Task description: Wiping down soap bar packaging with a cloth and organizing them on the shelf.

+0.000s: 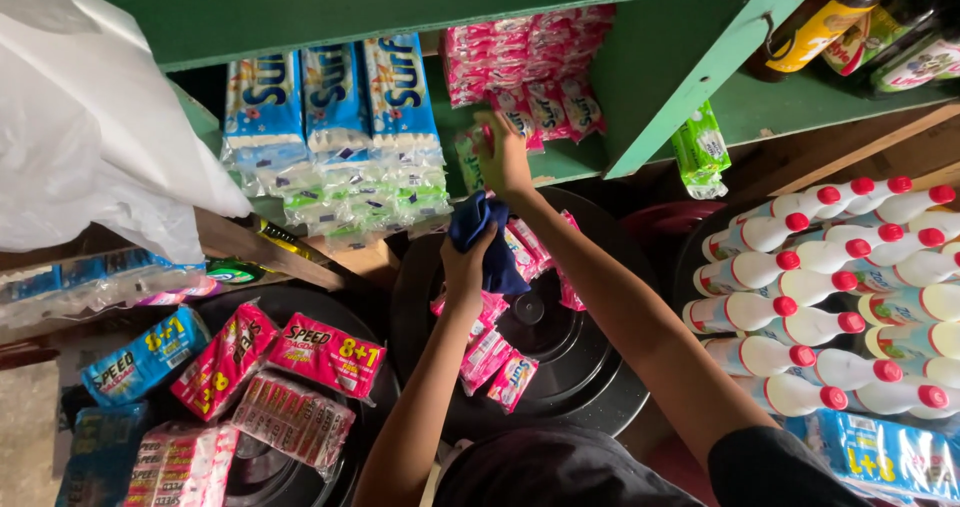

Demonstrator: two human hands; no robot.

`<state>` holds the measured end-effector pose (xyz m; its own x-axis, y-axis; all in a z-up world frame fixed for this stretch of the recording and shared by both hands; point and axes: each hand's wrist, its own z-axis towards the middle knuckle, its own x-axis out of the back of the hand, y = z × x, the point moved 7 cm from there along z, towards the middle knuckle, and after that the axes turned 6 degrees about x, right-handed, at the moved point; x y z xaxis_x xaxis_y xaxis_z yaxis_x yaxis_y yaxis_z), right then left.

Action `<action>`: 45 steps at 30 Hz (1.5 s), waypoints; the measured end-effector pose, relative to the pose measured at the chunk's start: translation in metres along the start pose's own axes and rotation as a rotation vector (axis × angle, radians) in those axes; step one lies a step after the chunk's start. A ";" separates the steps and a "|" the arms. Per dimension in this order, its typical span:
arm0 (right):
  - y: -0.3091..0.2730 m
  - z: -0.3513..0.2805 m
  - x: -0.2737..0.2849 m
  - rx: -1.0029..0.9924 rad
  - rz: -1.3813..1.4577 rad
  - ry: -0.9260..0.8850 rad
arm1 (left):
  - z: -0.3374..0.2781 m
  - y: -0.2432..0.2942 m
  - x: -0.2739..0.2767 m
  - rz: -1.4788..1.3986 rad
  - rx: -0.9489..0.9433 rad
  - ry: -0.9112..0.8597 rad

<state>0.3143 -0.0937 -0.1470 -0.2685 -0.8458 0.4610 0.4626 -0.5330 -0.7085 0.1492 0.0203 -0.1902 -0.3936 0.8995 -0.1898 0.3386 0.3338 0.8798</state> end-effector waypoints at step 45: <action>-0.037 -0.057 0.027 0.518 -0.699 -0.013 | -0.048 -0.094 0.038 -0.075 0.338 0.066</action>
<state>0.2424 -0.0980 -0.1390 -0.6263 -0.3262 0.7081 0.5223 -0.8499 0.0704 0.0613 0.0091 -0.2591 -0.4792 0.8522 -0.2101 0.5662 0.4830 0.6679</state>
